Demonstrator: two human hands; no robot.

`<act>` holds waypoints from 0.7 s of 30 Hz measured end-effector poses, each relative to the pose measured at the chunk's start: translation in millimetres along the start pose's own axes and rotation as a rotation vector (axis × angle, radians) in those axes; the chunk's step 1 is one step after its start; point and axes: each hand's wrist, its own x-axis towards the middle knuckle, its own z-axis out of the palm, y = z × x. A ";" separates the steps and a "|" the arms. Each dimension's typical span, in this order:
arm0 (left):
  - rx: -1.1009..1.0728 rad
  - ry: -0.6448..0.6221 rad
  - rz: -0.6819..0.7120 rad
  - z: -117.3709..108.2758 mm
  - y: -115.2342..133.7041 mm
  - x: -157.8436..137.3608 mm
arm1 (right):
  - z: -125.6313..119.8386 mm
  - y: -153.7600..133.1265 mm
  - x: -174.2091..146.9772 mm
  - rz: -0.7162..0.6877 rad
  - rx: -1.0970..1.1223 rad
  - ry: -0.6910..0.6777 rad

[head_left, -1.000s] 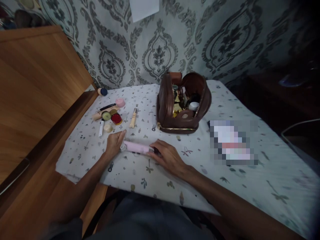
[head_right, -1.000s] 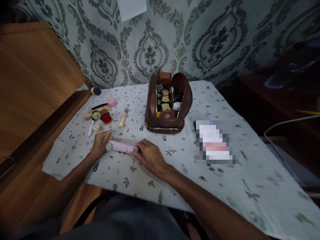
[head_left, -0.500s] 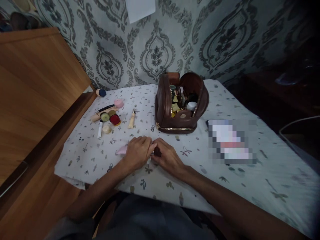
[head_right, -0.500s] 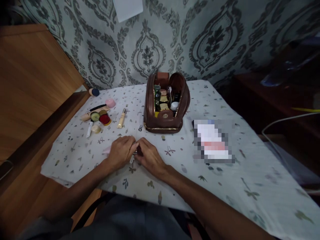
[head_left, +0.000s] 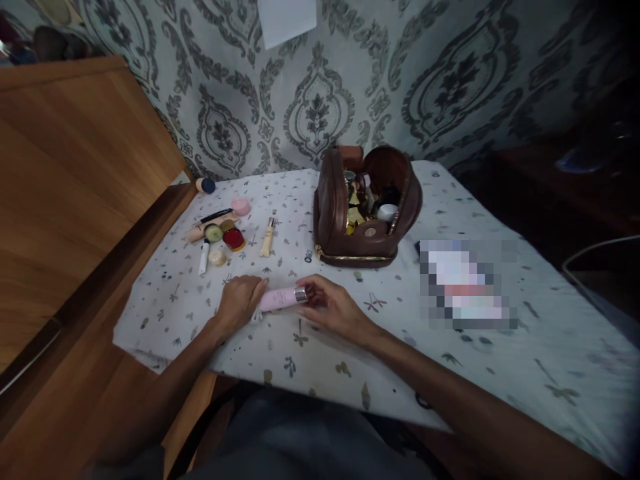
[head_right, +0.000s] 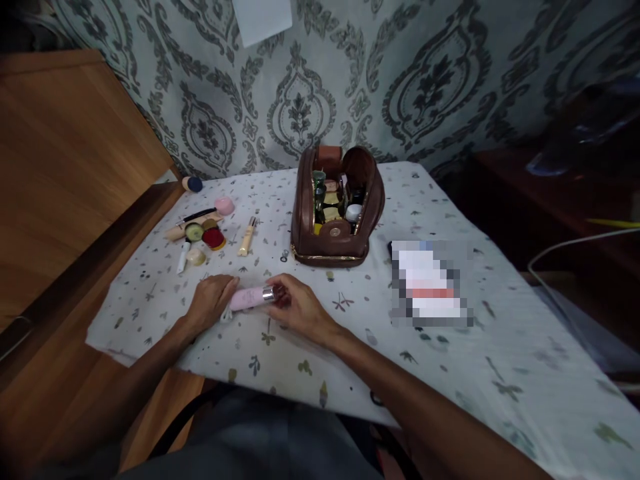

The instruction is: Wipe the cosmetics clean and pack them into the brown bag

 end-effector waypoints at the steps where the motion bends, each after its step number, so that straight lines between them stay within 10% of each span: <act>1: 0.008 -0.002 -0.012 -1.4 1.7 1.3 | -0.1 0.0 0.5 0.008 0.040 -0.001; 11: 0.098 -0.098 0.086 -13.5 76.6 27.5 | 5.1 4.1 -0.2 0.009 0.152 0.058; 21: 0.112 0.000 0.140 -0.2 20.4 -1.9 | -3.3 -7.6 2.4 0.097 0.200 0.142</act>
